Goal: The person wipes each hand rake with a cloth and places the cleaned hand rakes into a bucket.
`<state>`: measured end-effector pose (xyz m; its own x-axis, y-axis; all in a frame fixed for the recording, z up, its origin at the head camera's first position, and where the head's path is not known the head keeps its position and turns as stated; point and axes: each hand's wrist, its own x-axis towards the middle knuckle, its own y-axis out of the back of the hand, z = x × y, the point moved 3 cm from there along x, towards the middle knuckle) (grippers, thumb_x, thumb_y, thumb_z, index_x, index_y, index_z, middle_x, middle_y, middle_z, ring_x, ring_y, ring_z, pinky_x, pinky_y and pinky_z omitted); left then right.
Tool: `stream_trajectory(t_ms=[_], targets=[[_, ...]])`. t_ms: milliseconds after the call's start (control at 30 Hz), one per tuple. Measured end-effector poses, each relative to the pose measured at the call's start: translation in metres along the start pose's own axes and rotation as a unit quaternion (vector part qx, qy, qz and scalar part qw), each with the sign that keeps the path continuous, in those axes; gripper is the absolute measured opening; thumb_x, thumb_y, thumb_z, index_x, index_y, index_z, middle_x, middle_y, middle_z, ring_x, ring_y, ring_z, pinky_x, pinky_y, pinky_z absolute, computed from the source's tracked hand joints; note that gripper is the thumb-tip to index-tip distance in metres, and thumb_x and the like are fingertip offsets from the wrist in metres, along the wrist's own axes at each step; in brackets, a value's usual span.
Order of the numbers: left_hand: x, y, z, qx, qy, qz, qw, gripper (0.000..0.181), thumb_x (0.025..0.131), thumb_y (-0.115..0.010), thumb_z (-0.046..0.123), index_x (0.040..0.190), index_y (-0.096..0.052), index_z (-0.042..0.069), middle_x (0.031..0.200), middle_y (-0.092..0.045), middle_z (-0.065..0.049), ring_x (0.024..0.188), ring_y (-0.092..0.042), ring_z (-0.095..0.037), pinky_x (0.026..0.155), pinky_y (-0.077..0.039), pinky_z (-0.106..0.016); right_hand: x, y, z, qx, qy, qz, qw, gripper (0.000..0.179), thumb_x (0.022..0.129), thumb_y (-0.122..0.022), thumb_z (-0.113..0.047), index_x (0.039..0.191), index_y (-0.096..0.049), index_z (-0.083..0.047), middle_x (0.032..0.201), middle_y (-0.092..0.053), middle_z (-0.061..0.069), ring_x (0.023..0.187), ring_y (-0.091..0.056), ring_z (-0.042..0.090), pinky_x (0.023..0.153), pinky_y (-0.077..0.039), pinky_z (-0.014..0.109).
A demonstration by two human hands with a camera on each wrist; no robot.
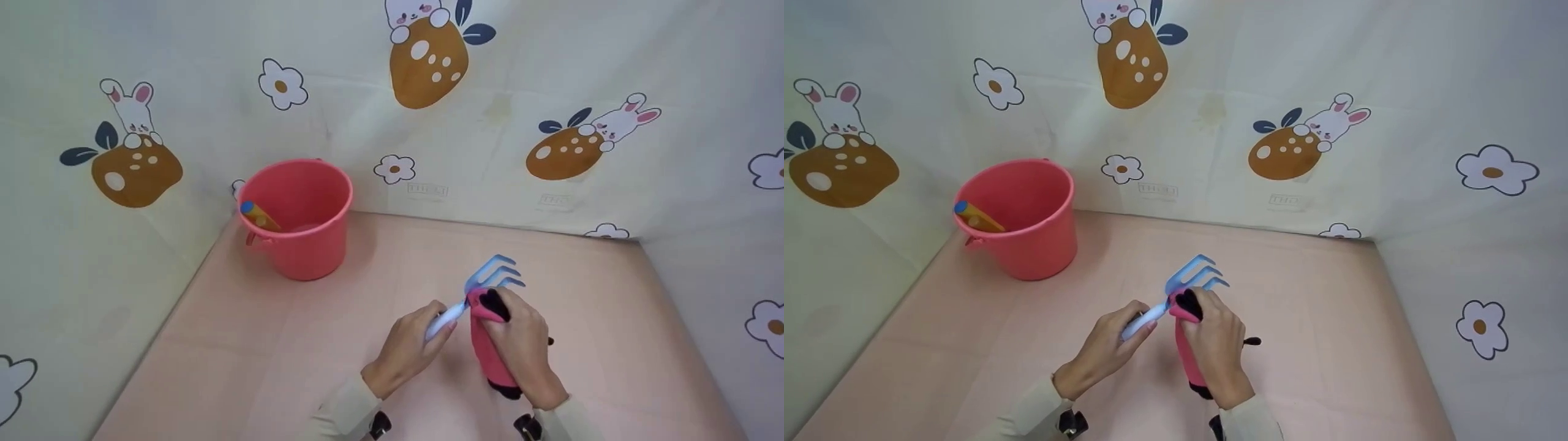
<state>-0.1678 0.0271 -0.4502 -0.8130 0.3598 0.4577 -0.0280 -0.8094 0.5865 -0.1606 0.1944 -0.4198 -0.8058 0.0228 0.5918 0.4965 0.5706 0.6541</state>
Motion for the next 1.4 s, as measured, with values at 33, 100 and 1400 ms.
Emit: stream_trajectory(t_ms=[33, 100, 1400], targets=[[0.000, 0.000, 0.000, -0.003, 0.003, -0.001, 1.0000, 0.021, 0.096, -0.051, 0.031, 0.102, -0.054, 0.011, 0.078, -0.057, 0.000, 0.067, -0.051, -0.004, 0.060, -0.043, -0.012, 0.000, 0.000, 0.001, -0.002, 0.003, 0.002, 1.0000, 0.026, 0.073, -0.078, -0.010, 0.095, -0.065, -0.005, 0.079, -0.066, 0.008, 0.065, -0.061, 0.018, 0.065, -0.055, 0.039], [0.000, 0.000, 0.000, -0.010, 0.009, -0.002, 0.9999, 0.021, 0.096, -0.051, 0.031, 0.101, -0.054, 0.011, 0.077, -0.057, 0.000, 0.066, -0.050, -0.004, 0.059, -0.043, -0.012, -0.001, 0.000, 0.003, -0.005, 0.009, 0.006, 0.9999, 0.026, 0.074, -0.078, -0.010, 0.096, -0.065, -0.005, 0.080, -0.067, 0.009, 0.066, -0.062, 0.019, 0.067, -0.055, 0.040], [-0.003, -0.006, 0.009, -0.092, 0.155, -0.082, 0.9802, 0.016, 0.095, -0.053, 0.026, 0.100, -0.050, 0.011, 0.074, -0.051, 0.004, 0.056, -0.043, 0.000, 0.049, -0.039, -0.015, 0.004, 0.000, 0.041, -0.161, 0.060, 0.055, 0.9836, 0.026, 0.075, -0.072, -0.006, 0.087, -0.048, 0.000, 0.058, -0.050, 0.010, 0.040, -0.040, 0.018, 0.038, -0.037, 0.030]])
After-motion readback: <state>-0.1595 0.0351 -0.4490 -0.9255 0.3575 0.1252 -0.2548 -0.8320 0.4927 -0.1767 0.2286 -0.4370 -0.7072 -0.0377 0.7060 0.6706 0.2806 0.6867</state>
